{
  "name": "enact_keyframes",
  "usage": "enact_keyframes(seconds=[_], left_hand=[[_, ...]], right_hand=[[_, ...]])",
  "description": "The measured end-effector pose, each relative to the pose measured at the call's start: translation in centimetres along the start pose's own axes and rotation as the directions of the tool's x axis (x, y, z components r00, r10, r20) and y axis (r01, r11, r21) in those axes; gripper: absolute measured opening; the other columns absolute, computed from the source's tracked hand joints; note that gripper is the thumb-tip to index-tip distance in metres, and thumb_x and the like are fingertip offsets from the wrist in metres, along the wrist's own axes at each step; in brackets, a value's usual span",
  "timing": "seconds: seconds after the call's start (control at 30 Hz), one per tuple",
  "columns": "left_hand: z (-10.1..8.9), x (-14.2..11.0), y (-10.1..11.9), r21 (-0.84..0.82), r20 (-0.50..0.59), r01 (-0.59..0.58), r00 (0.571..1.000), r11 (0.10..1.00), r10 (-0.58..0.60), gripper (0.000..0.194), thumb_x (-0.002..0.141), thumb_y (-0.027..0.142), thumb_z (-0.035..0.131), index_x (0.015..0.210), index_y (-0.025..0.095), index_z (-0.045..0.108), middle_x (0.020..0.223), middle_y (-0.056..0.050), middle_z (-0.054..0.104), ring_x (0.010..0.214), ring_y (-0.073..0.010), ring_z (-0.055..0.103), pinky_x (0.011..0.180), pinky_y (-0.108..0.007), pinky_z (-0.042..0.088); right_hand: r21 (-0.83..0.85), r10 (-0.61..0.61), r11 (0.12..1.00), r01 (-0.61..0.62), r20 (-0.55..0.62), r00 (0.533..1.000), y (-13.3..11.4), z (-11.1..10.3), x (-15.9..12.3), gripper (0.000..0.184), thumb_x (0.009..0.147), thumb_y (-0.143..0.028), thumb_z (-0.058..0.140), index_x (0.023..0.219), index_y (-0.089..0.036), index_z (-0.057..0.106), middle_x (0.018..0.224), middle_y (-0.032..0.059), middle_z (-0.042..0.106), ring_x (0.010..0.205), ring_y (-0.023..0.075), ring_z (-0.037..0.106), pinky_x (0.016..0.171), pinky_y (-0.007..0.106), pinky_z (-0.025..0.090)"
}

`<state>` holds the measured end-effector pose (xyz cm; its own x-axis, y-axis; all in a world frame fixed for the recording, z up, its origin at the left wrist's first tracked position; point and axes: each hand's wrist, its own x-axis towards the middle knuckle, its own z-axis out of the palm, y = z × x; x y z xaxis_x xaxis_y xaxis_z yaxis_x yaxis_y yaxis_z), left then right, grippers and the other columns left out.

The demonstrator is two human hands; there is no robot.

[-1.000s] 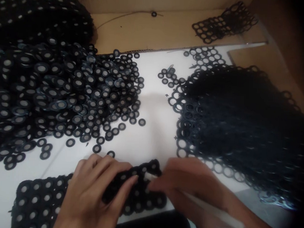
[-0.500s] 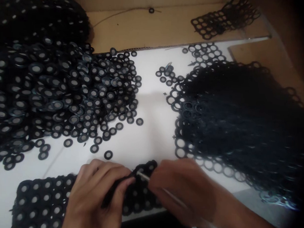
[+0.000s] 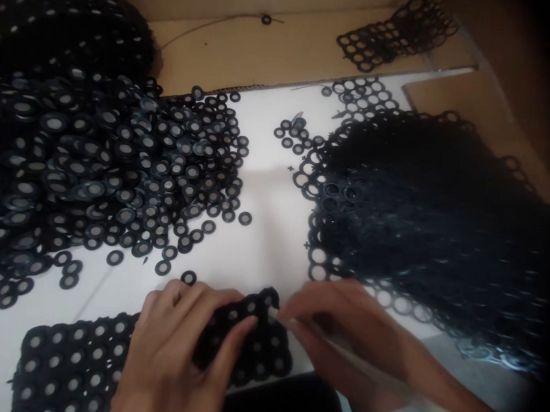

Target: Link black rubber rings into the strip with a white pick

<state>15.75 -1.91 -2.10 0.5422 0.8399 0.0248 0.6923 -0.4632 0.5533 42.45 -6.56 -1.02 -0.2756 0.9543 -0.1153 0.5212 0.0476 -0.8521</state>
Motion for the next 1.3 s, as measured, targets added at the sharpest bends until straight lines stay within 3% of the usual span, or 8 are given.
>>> enact_keyframes(seconds=[0.17,0.33,0.5,0.6,0.83,0.93,1.1,1.3], left_hand=[[0.4,0.1,0.4,-0.056,-0.041,0.035,0.998,0.998,-0.038,0.016,0.103,0.022,0.068,0.115,0.032,0.067,0.105,0.002,0.076,0.100,-0.0238,0.063,0.090,-0.042,0.042],[0.7,-0.3,0.6,-0.131,-0.040,0.142,0.988,0.981,-0.148,0.018,0.102,0.024,0.070,0.116,0.036,0.068,0.104,0.003,0.073,0.102,-0.0217,0.062,0.089,-0.040,0.047],[0.8,-0.2,1.1,-0.194,-0.065,0.134,0.987,0.972,-0.149,0.019,0.104,0.018,0.066,0.113,0.034,0.069,0.099,0.003,0.072,0.099,-0.0203,0.063,0.088,-0.040,0.049],[0.7,0.0,1.2,-0.212,-0.068,0.123,0.988,0.969,-0.141,0.018,0.104,0.018,0.066,0.111,0.034,0.069,0.097,0.004,0.073,0.095,-0.0198,0.064,0.087,-0.039,0.050],[0.6,0.4,0.8,-0.176,-0.007,0.105,0.994,0.979,-0.108,0.023,0.105,0.018,0.064,0.119,0.036,0.068,0.106,0.005,0.076,0.103,-0.0193,0.065,0.090,-0.037,0.050],[0.4,0.7,0.8,-0.141,0.041,0.056,0.998,0.988,-0.051,0.026,0.106,0.019,0.062,0.126,0.036,0.067,0.112,0.005,0.077,0.107,-0.0198,0.064,0.094,-0.038,0.049],[0.7,1.4,1.5,-0.130,0.014,0.027,1.000,0.991,-0.025,0.021,0.101,0.030,0.072,0.121,0.034,0.067,0.106,0.003,0.076,0.103,-0.0224,0.065,0.088,-0.039,0.050],[1.3,1.7,1.7,-0.185,-0.014,0.062,0.998,0.981,-0.065,0.017,0.103,0.027,0.069,0.118,0.035,0.070,0.099,0.004,0.076,0.097,-0.0216,0.067,0.084,-0.039,0.051]], right_hand=[[0.004,-0.018,1.000,0.018,0.024,1.000,0.6,0.1,0.0,0.030,0.102,-0.019,0.064,0.128,-0.033,0.065,0.099,-0.0041,0.079,0.081,0.0140,0.071,0.091,0.031,0.055],[0.018,-0.077,0.997,0.077,-0.014,0.997,0.6,0.3,-0.1,0.018,0.105,-0.025,0.064,0.122,-0.032,0.066,0.084,-0.0044,0.073,0.068,0.0143,0.065,0.081,0.031,0.054],[-0.040,-0.220,0.974,0.223,0.071,0.973,0.6,0.9,1.5,0.014,0.103,-0.014,0.059,0.104,-0.025,0.068,0.081,-0.0034,0.072,0.066,0.0122,0.064,0.063,0.026,0.045],[-0.044,-0.259,0.964,0.261,0.061,0.964,0.4,1.2,1.9,0.014,0.104,-0.015,0.058,0.106,-0.025,0.068,0.085,-0.0023,0.075,0.068,0.0127,0.066,0.062,0.026,0.044],[-0.027,-0.146,0.989,0.144,-0.087,0.986,-0.7,-0.6,-0.7,0.028,0.095,-0.011,0.063,0.117,-0.030,0.066,0.091,-0.0026,0.079,0.075,0.0152,0.073,0.076,0.027,0.055],[-0.033,-0.058,0.998,0.055,-0.109,0.992,-0.2,-0.8,-1.3,0.025,0.097,-0.014,0.064,0.117,-0.030,0.068,0.094,-0.0024,0.079,0.080,0.0155,0.074,0.080,0.027,0.056],[0.094,-0.073,0.992,0.087,-0.150,0.986,1.4,0.2,-1.0,0.023,0.099,-0.013,0.062,0.117,-0.026,0.067,0.086,-0.0035,0.075,0.070,0.0119,0.069,0.066,0.023,0.049],[0.084,-0.053,0.994,0.062,-0.110,0.992,1.4,-0.2,-1.1,0.014,0.101,-0.020,0.064,0.114,-0.024,0.067,0.082,-0.0037,0.071,0.068,0.0119,0.065,0.067,0.024,0.047]])
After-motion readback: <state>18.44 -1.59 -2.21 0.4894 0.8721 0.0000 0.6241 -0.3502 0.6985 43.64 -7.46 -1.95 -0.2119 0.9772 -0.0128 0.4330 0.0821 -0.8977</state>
